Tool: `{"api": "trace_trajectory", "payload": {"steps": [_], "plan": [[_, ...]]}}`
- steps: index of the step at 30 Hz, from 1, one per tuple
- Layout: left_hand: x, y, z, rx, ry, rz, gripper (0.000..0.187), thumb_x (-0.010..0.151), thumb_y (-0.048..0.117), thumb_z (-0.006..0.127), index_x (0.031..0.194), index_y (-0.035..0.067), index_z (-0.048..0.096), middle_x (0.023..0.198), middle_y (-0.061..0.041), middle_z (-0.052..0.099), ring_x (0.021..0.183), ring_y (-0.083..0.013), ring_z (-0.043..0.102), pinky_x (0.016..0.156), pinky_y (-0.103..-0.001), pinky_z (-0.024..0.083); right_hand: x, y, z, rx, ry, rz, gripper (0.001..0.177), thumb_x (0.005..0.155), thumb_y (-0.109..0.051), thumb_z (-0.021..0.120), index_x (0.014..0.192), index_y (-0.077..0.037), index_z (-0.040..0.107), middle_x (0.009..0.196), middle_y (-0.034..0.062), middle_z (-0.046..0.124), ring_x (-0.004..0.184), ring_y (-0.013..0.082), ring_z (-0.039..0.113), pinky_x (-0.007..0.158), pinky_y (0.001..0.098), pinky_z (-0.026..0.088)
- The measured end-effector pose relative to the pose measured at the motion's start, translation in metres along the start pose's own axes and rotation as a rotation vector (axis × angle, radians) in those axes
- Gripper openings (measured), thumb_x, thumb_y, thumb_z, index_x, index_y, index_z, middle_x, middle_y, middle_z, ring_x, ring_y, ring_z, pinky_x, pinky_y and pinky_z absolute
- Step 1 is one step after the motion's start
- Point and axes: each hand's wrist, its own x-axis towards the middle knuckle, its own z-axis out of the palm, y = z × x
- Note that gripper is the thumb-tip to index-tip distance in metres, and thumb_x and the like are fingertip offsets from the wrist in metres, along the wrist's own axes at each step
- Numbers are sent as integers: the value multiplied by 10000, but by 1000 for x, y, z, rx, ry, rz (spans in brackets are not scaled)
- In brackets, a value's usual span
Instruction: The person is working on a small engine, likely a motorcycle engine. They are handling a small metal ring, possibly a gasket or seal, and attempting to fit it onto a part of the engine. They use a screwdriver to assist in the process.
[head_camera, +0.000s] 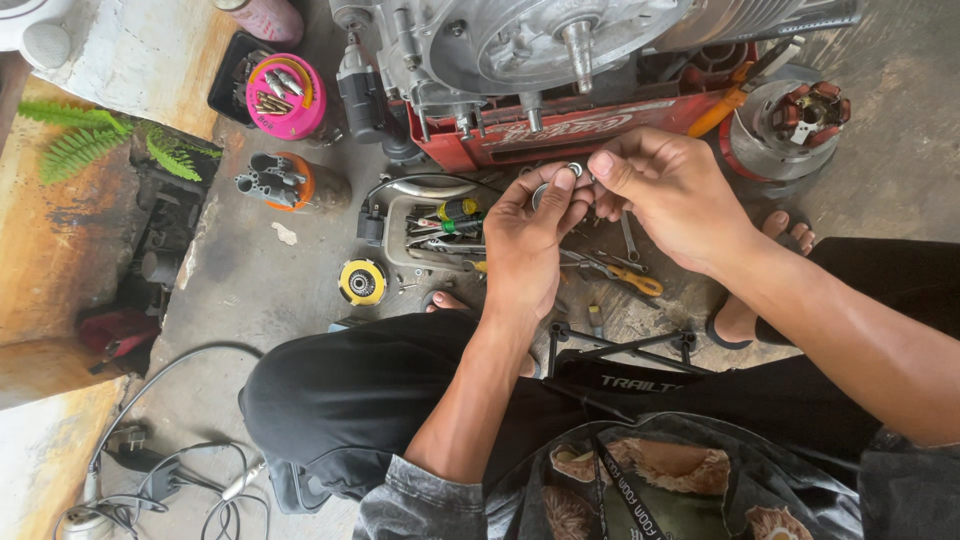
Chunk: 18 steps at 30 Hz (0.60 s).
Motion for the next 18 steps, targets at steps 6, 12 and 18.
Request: {"api": "trace_trajectory", "payload": {"steps": [6, 12, 18], "plan": [[-2, 7, 1, 120, -2, 132, 236, 874, 127, 625, 1014, -62, 600, 842, -175, 658, 775, -168, 665, 730, -252, 591, 1, -4, 1, 71, -52, -21, 147, 858, -56, 656, 953, 41, 599, 765, 143, 622, 706, 169, 643, 634, 248, 544], [-15, 23, 12, 299, -2, 341, 175, 881, 99, 606, 993, -35, 612, 840, -172, 664, 780, -164, 662, 698, -263, 592, -4, -15, 2, -56, -83, -174, 153, 844, 19, 654, 981, 73, 615, 814, 165, 638, 743, 164, 646, 651, 256, 562], [-14, 20, 9, 295, 17, 409, 159, 881, 79, 603, 991, -36, 619, 829, -186, 665, 760, -181, 668, 692, -293, 606, -3, -5, 3, -87, -49, -305, 169, 834, 51, 663, 962, 124, 579, 827, 220, 631, 724, 196, 648, 623, 285, 568]]}}
